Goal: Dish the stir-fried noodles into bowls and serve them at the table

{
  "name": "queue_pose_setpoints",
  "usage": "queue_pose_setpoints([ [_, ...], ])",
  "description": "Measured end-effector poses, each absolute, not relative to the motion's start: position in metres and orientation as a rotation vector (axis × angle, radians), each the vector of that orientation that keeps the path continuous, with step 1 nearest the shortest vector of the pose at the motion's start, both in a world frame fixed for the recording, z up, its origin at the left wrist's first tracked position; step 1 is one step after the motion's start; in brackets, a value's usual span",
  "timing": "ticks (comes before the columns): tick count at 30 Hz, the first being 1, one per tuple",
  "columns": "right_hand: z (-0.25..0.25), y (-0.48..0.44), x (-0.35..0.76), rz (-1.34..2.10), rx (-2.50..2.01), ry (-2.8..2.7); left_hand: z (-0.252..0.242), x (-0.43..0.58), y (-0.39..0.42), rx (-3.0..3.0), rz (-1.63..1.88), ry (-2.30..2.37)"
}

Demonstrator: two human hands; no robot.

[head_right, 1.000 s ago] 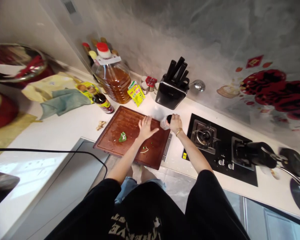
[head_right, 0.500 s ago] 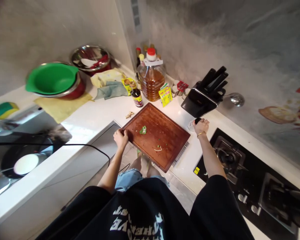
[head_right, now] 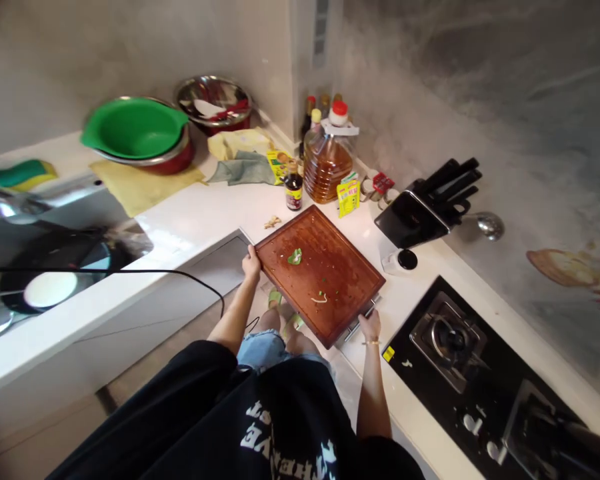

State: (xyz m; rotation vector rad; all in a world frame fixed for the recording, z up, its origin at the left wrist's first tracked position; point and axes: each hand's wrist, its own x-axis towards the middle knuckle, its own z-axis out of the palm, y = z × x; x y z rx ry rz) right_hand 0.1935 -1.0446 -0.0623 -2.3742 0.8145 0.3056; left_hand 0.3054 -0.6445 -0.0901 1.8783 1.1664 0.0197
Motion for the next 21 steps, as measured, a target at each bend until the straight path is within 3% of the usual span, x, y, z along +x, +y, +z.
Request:
queue_pose_setpoints([
  [6, -0.041, -1.049, 0.169, 0.087, -2.342, 0.650, -0.090, 0.272, -0.649, 1.522, 0.323, 1.215],
  [11, -0.025, -1.024, 0.161, -0.113, -2.215, 0.543, -0.070, 0.229, -0.608, 1.376, 0.462, 1.219],
  [16, -0.013, -0.939, 0.179, -0.034, -2.072, 0.397, -0.044, 0.185, -0.509, 1.527, 0.495, 1.383],
  [21, -0.030, -0.801, 0.174, 0.042, -2.025, 0.211, -0.034, 0.122, -0.361, 1.735, 0.302, 1.586],
])
